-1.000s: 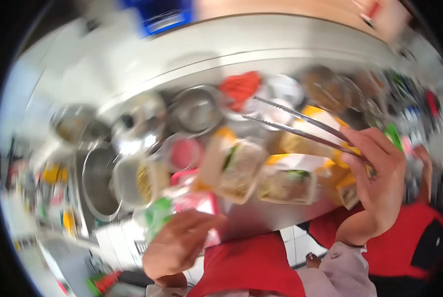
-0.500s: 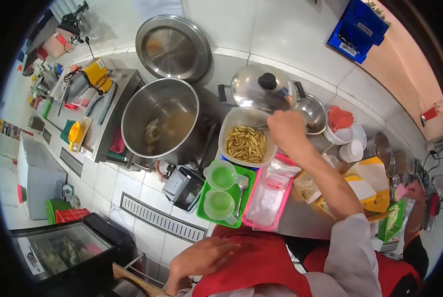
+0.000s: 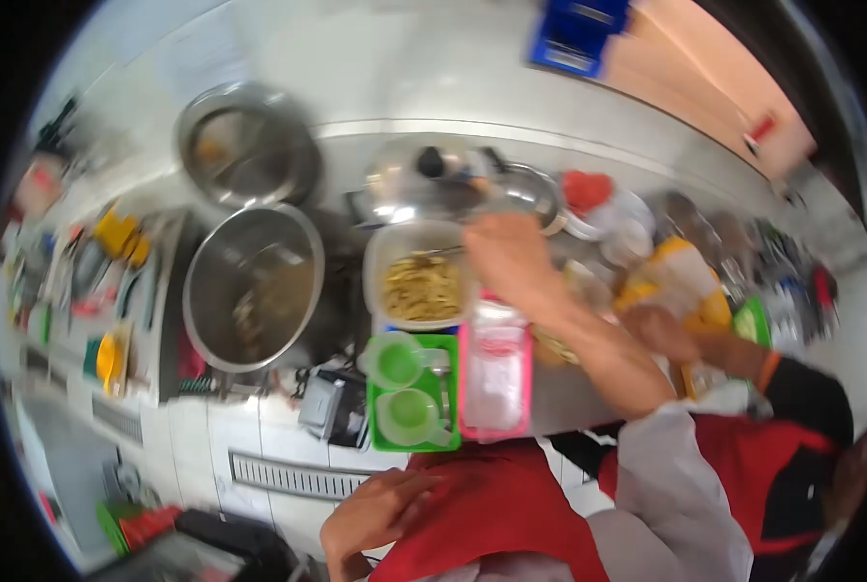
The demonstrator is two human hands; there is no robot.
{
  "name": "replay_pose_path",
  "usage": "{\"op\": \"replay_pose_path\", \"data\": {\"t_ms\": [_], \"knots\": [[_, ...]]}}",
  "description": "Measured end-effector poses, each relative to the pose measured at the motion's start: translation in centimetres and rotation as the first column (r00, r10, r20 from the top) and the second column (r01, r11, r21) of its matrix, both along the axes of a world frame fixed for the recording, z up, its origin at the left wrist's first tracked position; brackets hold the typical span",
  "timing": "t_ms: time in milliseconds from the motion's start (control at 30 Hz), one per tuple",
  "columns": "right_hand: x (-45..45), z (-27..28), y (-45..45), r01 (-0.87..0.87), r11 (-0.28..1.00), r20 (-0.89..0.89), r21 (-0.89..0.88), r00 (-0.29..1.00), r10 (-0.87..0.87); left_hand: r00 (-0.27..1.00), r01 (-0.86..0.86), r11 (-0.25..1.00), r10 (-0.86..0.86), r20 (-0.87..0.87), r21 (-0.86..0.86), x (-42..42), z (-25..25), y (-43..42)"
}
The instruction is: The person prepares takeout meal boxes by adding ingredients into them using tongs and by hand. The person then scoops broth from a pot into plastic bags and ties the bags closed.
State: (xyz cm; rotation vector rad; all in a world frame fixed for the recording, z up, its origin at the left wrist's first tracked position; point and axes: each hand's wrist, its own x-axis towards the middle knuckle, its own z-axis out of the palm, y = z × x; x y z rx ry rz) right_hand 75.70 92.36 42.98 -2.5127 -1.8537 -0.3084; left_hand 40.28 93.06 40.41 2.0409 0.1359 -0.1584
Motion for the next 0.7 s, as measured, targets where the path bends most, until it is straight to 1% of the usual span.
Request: {"op": "replay_pose_path", "data": {"t_ms": [33,100,167,200,267,333,400,433,467,500,533,600,633,700], "knots": [[0.7,-0.3,-1.2,-0.003,0.999,-0.012,0.039,1.000,0.004,0.999,0.031,0.999,-0.031,-0.033,0.004,0.7,0.1,-0.2],[1.0,1.7,-3.9,0.074,0.990,-0.124,0.119,0.991,-0.059,0.991,0.096,0.995,-0.096,-0.095,-0.002,2.5,0.6,-0.4],[1.6,5.2,-8.0,0.145,0.966,-0.106,0.213,0.987,-0.125,0.978,0.129,0.991,-0.130,-0.163,-0.020,4.0,1.2,-0.6],[2.0,6.4,-9.8,0.165,0.950,-0.099,0.264,0.985,-0.144,0.980,0.153,0.988,-0.154,-0.126,-0.022,4.8,1.2,-0.8],[4.7,8.2,-15.5,0.226,0.902,-0.057,0.369,0.974,-0.221,0.972,0.203,0.979,-0.205,-0.113,-0.031,6.7,1.6,-1.5],[7.1,11.6,-22.1,0.442,0.840,0.074,0.314,0.871,-0.486,0.964,0.244,0.970,-0.244,-0.108,-0.021,8.6,2.0,-2.4],[11.8,12.8,-29.6,0.485,0.833,0.268,0.266,0.793,-0.548,0.956,0.273,0.962,-0.270,-0.111,0.011,10.4,2.1,-3.3],[14.0,13.3,-32.0,0.668,0.714,0.254,0.211,0.668,-0.700,0.950,0.284,0.959,-0.280,-0.139,0.011,11.3,2.2,-3.8],[16.2,13.5,-34.4,0.815,0.558,0.250,0.155,0.514,-0.821,0.944,0.292,0.956,-0.286,-0.165,0.012,12.3,2.2,-4.2],[19.3,12.6,-37.5,0.860,0.497,0.312,0.120,0.442,-0.841,0.937,0.300,0.954,-0.292,-0.192,0.013,13.4,2.3,-4.8],[22.4,10.9,-40.6,0.899,0.430,0.373,0.089,0.370,-0.851,0.941,0.301,0.953,-0.294,-0.168,0.018,14.5,2.5,-5.4],[26.8,8.1,-45.0,0.934,0.357,0.361,-0.038,0.345,-0.866,0.948,0.298,0.954,-0.293,-0.123,0.028,16.9,3.0,-7.0],[28.6,6.6,-46.8,0.942,0.320,0.354,-0.103,0.335,-0.873,0.956,0.289,0.956,-0.287,-0.059,0.046,18.8,3.4,-8.2],[31.8,2.7,-49.7,0.944,0.301,0.365,-0.137,0.331,-0.870,0.960,0.267,0.961,-0.272,0.067,0.080,23.5,4.2,-10.8]]}}
